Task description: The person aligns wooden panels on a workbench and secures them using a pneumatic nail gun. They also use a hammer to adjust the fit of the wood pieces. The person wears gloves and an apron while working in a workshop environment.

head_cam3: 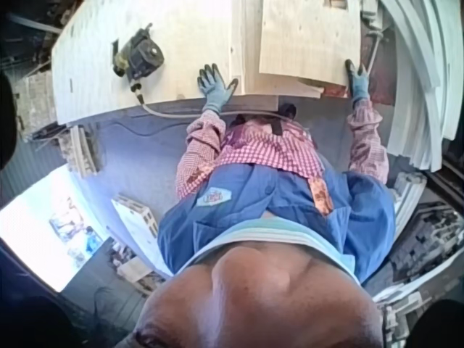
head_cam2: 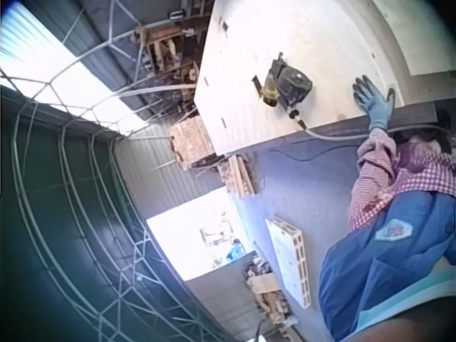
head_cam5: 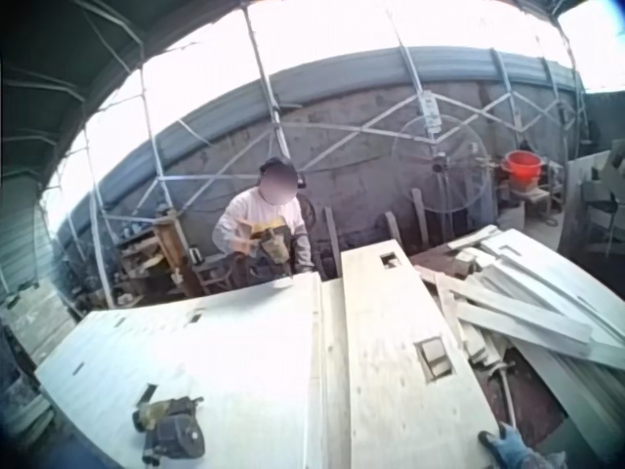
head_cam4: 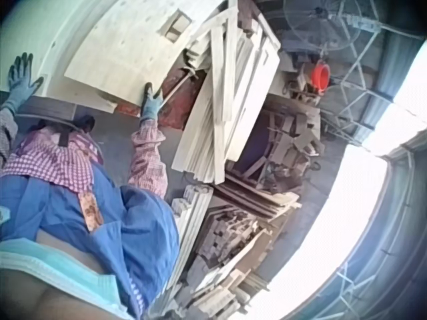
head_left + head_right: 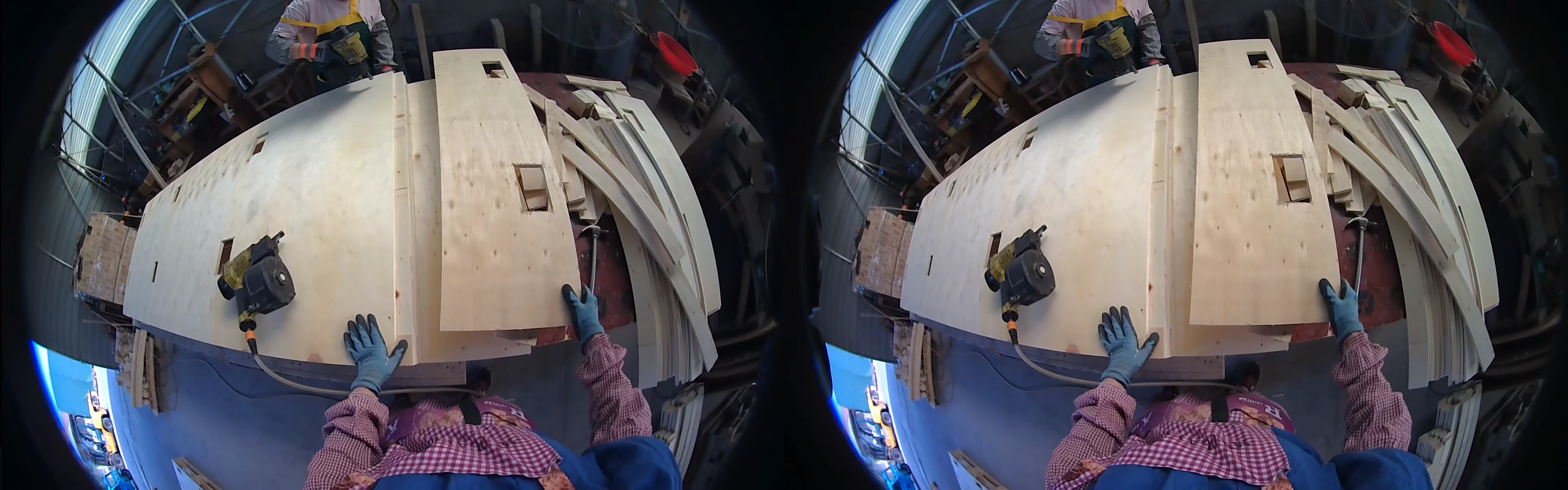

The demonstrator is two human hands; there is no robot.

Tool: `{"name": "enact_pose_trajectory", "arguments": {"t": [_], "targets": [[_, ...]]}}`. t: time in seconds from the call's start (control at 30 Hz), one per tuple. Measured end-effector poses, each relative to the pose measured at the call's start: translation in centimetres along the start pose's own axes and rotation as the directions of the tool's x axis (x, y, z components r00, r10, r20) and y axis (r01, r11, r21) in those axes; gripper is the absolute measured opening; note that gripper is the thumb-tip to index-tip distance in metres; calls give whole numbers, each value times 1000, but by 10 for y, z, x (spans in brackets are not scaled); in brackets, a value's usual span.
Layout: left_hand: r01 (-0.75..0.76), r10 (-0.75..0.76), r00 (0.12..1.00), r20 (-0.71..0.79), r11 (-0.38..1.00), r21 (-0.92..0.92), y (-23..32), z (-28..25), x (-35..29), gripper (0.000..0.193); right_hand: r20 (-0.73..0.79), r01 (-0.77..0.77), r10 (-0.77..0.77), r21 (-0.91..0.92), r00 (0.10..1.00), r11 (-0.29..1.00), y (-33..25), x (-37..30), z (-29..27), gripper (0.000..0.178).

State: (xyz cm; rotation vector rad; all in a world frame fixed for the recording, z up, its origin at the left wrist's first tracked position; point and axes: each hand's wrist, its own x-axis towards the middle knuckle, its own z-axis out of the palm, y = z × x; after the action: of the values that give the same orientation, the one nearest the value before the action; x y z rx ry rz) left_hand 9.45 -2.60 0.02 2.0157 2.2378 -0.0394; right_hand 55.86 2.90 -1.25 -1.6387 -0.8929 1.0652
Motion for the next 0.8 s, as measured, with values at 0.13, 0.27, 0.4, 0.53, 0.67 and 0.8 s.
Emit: {"name": "enact_pose_trajectory", "arguments": {"t": [0.13,0.27,0.4,0.53,0.67,0.8], "targets": [[-2,2,1000,-2,1000,19,0,1,1,105,-15,0,0,-26,1000,1000,1,1,1,44],[5,-4,1000,-2,999,34,0,2,0,106,-14,2,-2,-6,1000,1000,8,3,1,45],[-6,6,1000,-3,1000,17,0,2,1,106,-18,2,-3,-40,1000,999,8,2,0,44],[-17,17,1000,-24,1000,3,-3,4,1,105,19,36,-34,-147,999,989,-13,-2,-3,42],[-12,13,1000,-5,1000,25,-1,3,2,106,55,71,-64,-136,996,988,0,12,-19,45],[-3,3,1000,-13,1000,9,-5,5,-1,106,124,-138,164,-199,979,970,-19,18,-32,58]]}}
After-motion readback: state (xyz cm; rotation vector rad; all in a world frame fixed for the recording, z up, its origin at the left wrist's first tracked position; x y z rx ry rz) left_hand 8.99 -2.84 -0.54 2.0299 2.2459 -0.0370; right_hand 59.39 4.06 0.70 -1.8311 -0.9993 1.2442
